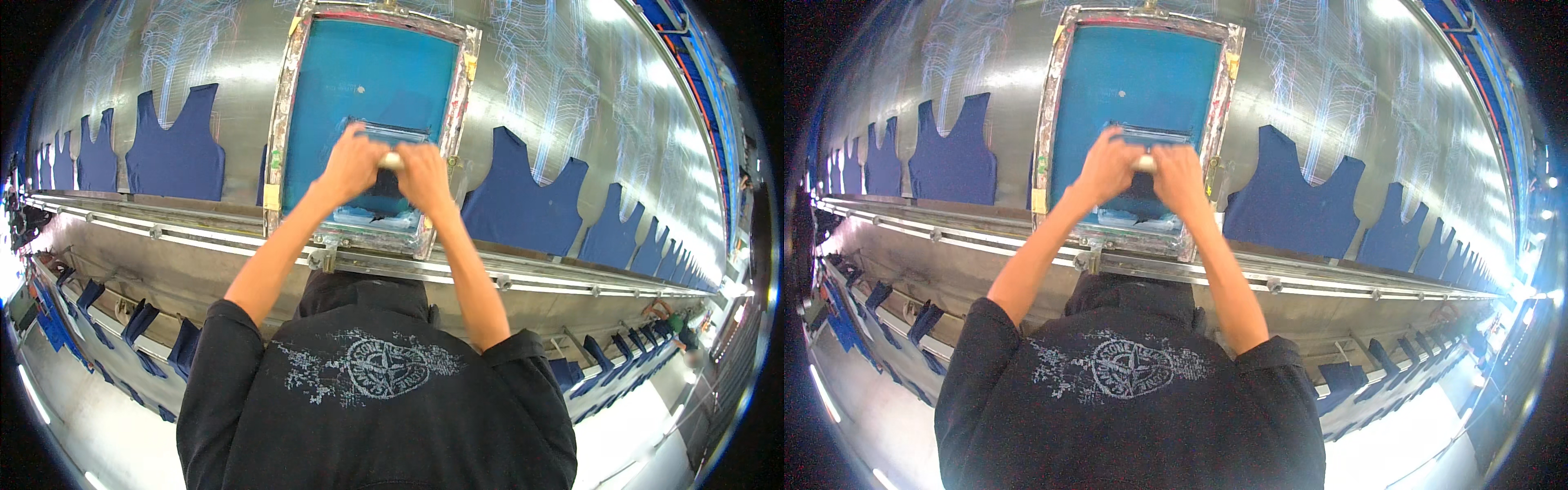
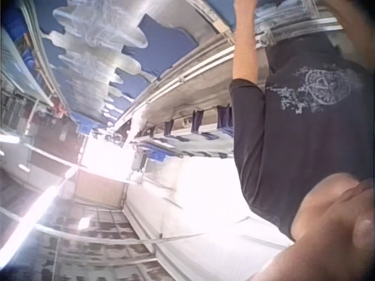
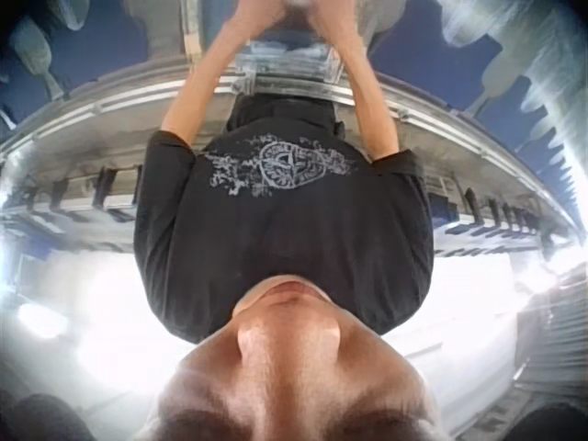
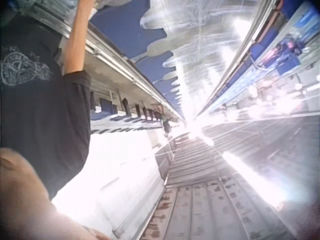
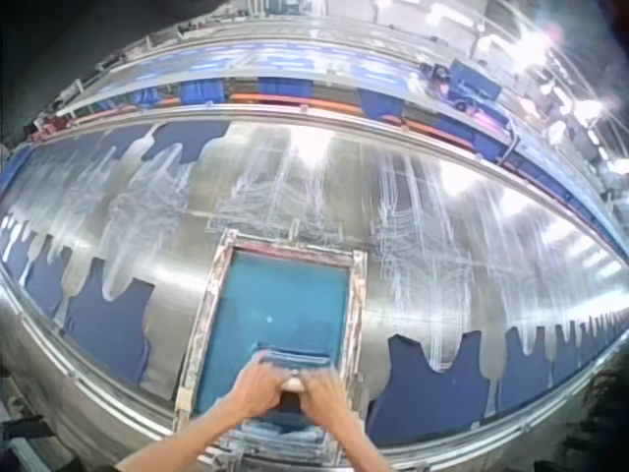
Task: The person uses a squeegee to pull dark ink across a screen-printing frame, applying it to a series of blue garments laid out on a conveyor. After completing a pass, the person lifts the frame and walks to a different section of the line to continue printing.
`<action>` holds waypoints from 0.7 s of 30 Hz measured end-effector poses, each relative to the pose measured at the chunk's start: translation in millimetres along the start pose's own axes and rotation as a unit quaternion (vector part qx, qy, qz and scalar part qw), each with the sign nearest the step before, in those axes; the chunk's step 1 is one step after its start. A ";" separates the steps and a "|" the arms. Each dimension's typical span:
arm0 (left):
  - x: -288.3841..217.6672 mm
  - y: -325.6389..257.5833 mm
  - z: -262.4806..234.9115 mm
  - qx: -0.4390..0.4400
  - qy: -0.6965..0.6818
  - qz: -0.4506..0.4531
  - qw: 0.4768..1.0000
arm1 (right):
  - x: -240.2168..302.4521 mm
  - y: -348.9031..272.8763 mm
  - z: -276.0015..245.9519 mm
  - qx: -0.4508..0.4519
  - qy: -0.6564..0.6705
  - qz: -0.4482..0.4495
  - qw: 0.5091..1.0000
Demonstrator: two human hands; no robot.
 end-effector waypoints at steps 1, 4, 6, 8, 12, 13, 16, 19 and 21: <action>-13.5 -20.1 2.4 -0.011 -0.018 0.007 1.000 | 9.1 -22.9 4.5 -0.020 0.000 -0.017 1.000; -37.8 -68.8 18.2 0.074 -0.042 -0.022 0.996 | 27.0 -74.2 25.9 0.058 0.003 -0.004 0.998; -37.4 -74.8 23.1 0.139 -0.053 -0.033 0.988 | 28.9 -87.0 19.0 0.065 0.069 0.002 0.996; -24.0 -58.7 28.6 0.220 -0.068 -0.050 0.972 | 15.9 -84.0 -0.7 0.009 0.100 0.024 0.995; 3.4 7.9 5.0 0.088 0.044 -0.025 0.995 | -62.1 -82.3 -69.5 -0.335 0.103 0.137 0.926; 8.4 16.4 4.4 0.073 0.037 -0.033 0.996 | -90.1 -81.3 -64.5 -0.336 0.138 0.237 0.901; -0.3 10.1 -3.3 -0.034 0.013 -0.020 0.999 | -136.1 -74.2 2.9 -0.096 0.528 0.434 0.723; -30.9 -50.6 -6.1 -0.097 -0.004 -0.002 0.995 | -134.5 -69.3 -4.4 -0.166 0.525 0.414 0.725; -53.4 -103.4 -12.5 -0.127 -0.018 -0.005 0.992 | -122.5 -69.0 -17.5 -0.253 0.486 0.396 0.737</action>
Point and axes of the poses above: each hand's wrist, its own y-axis towards the middle knuckle, its own z-axis out of the palm, x = y × z, the point moved 8 cm from there along y, towards the middle knuckle, and after that the axes turned 4 degrees about z, right-handed, at the moved point
